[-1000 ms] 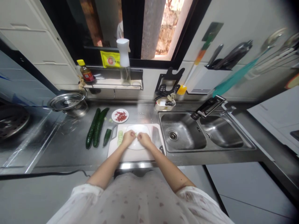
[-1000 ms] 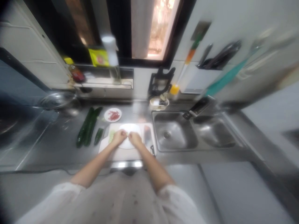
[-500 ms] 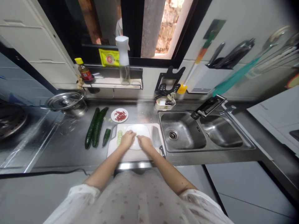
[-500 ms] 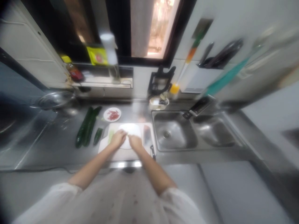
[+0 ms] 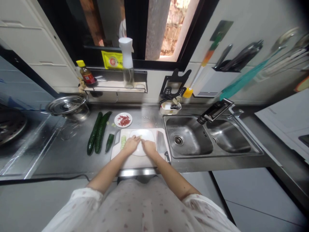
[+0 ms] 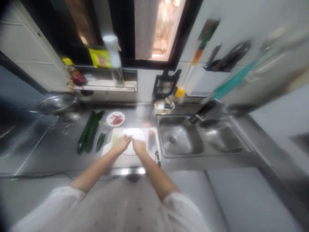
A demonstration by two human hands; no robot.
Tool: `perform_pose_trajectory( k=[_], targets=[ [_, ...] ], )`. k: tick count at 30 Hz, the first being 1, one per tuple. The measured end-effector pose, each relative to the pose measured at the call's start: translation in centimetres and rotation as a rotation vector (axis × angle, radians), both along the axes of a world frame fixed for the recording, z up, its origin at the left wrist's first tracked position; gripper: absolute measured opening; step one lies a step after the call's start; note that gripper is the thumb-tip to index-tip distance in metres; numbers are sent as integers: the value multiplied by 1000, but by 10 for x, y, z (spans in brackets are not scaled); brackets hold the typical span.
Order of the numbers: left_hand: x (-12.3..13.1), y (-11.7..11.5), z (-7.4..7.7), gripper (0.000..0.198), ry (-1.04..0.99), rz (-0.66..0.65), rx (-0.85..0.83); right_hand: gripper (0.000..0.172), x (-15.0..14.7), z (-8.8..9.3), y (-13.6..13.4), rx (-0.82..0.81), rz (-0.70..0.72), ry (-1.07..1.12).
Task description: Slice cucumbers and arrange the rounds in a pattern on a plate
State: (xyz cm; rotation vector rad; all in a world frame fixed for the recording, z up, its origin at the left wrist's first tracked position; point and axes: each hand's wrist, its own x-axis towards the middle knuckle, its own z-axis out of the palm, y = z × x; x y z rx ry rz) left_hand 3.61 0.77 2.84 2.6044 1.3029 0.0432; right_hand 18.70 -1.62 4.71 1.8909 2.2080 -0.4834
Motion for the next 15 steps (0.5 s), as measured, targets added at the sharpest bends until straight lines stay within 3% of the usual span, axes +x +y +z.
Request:
perform_pose_trajectory(
  k=[15],
  targets=[
    [5, 20, -8, 45, 40, 29, 5, 42, 1, -9, 26, 34, 14, -21]
  ],
)
